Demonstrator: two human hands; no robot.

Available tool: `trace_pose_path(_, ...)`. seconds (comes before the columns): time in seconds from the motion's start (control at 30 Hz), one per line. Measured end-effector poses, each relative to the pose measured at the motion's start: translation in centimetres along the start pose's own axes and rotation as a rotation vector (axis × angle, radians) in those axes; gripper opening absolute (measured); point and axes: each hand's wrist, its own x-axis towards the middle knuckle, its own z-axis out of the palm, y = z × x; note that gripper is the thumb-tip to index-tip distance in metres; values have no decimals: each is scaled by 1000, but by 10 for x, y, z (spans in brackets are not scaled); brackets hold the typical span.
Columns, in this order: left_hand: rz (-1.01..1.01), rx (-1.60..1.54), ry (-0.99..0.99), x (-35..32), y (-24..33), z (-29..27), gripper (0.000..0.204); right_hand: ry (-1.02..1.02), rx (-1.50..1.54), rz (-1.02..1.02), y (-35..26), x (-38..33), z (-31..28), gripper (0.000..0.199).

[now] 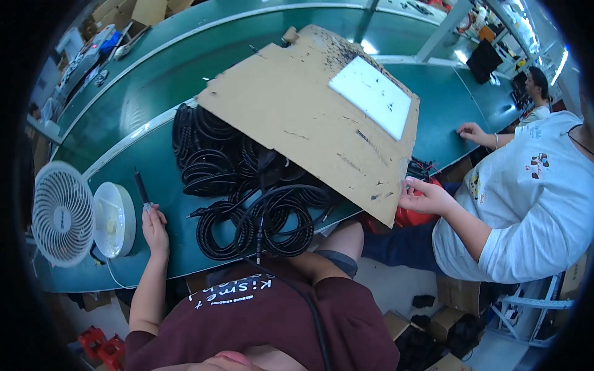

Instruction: The person organizes cables and assembles components by hand at a factory assembly line workstation.

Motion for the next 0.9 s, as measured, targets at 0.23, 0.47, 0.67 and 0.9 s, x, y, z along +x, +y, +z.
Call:
trace_pose_path(0.23,-41,-55,-4,-6,4,-4,26,-14,-66,-82,4,-40,-33,42)
trace_pose_path(0.47,-117,-455,-56,-32,42,-22,27,122,-56,-127,103,-140,-20,27)
trace_pose_path(0.67,-11,-702,-235,-76,101,-18,30,644,572,-895,-23,-249,-72,12)
trace_pose_path(0.9,255,-485,-418,-131,148,-10,20,544,580,-901,-153,-152,-51,34)
